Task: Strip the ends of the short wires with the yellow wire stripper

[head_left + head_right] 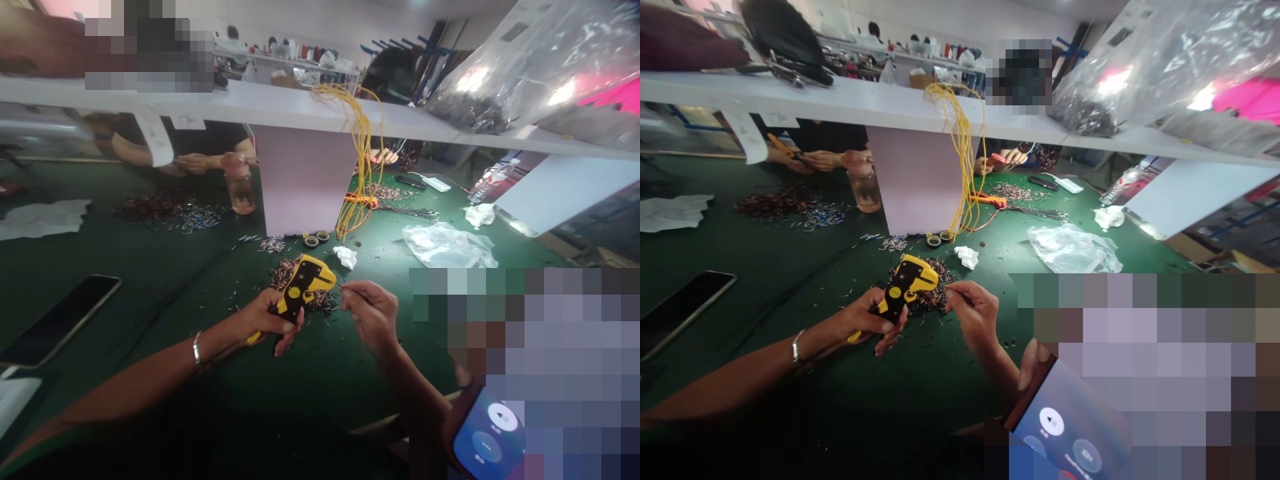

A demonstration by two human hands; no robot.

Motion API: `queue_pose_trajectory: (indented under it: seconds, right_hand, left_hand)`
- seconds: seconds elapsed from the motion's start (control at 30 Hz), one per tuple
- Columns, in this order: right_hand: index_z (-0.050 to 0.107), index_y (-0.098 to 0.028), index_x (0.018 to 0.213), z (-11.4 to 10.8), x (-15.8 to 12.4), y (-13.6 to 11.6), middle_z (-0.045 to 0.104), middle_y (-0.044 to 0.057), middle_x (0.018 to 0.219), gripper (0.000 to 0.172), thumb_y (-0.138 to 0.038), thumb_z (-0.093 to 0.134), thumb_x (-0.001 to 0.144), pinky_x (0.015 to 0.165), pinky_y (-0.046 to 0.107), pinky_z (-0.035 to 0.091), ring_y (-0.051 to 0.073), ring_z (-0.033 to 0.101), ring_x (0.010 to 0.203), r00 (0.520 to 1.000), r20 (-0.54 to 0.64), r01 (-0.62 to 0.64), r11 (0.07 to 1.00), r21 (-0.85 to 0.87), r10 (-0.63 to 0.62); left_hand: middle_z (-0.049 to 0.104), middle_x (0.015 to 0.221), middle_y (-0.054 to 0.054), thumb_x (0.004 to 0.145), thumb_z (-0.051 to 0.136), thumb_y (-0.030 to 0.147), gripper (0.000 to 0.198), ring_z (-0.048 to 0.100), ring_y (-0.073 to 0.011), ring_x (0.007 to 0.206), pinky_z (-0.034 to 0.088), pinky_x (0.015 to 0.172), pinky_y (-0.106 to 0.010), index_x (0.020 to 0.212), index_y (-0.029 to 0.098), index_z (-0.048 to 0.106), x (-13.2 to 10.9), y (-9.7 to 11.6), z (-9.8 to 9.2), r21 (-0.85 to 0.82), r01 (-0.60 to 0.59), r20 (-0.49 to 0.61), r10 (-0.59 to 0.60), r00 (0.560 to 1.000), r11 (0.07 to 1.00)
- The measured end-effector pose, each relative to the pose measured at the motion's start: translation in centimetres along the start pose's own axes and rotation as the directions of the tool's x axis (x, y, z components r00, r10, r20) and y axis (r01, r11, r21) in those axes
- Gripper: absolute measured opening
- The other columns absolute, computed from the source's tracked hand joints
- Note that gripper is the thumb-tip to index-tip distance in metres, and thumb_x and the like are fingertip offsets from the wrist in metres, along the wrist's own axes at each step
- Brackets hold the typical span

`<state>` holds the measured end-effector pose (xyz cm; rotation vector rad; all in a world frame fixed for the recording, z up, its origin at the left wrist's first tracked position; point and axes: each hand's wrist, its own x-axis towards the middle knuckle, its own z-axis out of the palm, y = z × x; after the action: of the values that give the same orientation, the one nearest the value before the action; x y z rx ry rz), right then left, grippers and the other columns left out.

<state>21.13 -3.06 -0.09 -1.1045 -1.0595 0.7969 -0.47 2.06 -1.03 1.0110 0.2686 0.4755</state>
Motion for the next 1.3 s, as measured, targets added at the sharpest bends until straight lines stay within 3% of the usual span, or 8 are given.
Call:
queue_pose_trajectory:
  seconds: [0.17,0.4,0.63,0.83,1.03,1.17,1.3]
  right_hand:
    - [0.074,-0.020,0.076,0.2,0.1,-0.1,0.061,-0.004,0.050,0.004,-0.022,0.071,0.074,0.043,0.025,0.037,0.009,0.046,0.042,1.000,0.002,-0.011,1.000,-0.003,0.011]
    - [0.074,-0.019,0.078,0.0,0.3,0.3,0.062,-0.003,0.052,0.006,-0.024,0.071,0.076,0.043,0.024,0.038,0.009,0.048,0.043,1.000,0.012,-0.013,1.000,-0.003,0.013]
    - [0.072,-0.018,0.076,0.0,0.5,0.2,0.062,-0.003,0.052,0.007,-0.025,0.070,0.075,0.042,0.024,0.040,0.009,0.048,0.043,0.999,-0.037,0.006,0.999,-0.054,-0.008]
    - [0.072,-0.019,0.073,0.1,0.5,-0.4,0.060,-0.003,0.050,0.008,-0.024,0.067,0.076,0.048,0.026,0.046,0.011,0.053,0.045,0.995,-0.036,0.085,0.971,-0.226,-0.095]
    - [0.072,-0.018,0.073,0.6,0.1,-0.3,0.059,-0.003,0.049,0.010,-0.023,0.066,0.078,0.049,0.025,0.044,0.011,0.053,0.046,0.989,0.028,0.144,0.931,-0.335,-0.143]
    - [0.072,-0.018,0.073,0.8,-0.2,-0.3,0.059,-0.004,0.050,0.010,-0.023,0.065,0.079,0.049,0.024,0.044,0.011,0.053,0.046,0.990,0.045,0.140,0.939,-0.315,-0.133]
    - [0.072,-0.018,0.071,0.7,-0.1,-0.3,0.059,-0.003,0.050,0.011,-0.023,0.065,0.079,0.050,0.025,0.044,0.011,0.053,0.046,0.989,0.077,0.146,0.939,-0.311,-0.129]
  left_hand:
    - [0.054,0.046,0.006,0.073,0.073,0.015,0.015,0.039,-0.0051,0.030,0.038,0.032,-0.016,0.084,0.013,0.063,-0.1,-0.1,-0.6,-0.038,0.026,-0.052,-0.028,0.998,0.999]
    - [0.058,0.054,0.001,0.068,0.075,0.015,0.021,0.049,-0.0088,0.039,0.047,0.039,-0.022,0.085,0.010,0.065,0.2,0.3,-0.3,-0.049,0.030,-0.013,-0.031,0.999,0.998]
    - [0.059,0.062,-0.001,0.064,0.072,0.018,0.028,0.051,-0.0109,0.046,0.047,0.045,-0.025,0.089,0.009,0.065,0.2,1.5,-0.3,-0.031,-0.009,0.008,0.010,1.000,0.999]
    - [0.060,0.074,-0.002,0.070,0.070,0.020,0.030,0.055,-0.0117,0.056,0.049,0.054,-0.028,0.097,0.013,0.059,-0.1,3.0,-0.5,0.218,-0.137,-0.128,0.168,0.978,0.966]
    - [0.064,0.088,-0.006,0.072,0.069,0.019,0.024,0.058,-0.0152,0.077,0.048,0.072,-0.031,0.094,0.013,0.061,1.5,5.3,1.0,0.677,-0.106,-0.245,0.358,0.901,0.729]
    - [0.065,0.087,-0.007,0.070,0.069,0.024,0.025,0.058,-0.0164,0.076,0.047,0.073,-0.033,0.090,0.013,0.060,3.6,5.3,1.6,0.724,-0.060,-0.277,0.370,0.887,0.687]
    - [0.061,0.080,-0.004,0.071,0.066,0.022,0.019,0.055,-0.0150,0.073,0.045,0.070,-0.032,0.086,0.014,0.059,4.6,4.6,1.7,0.753,-0.093,-0.245,0.409,0.879,0.651]
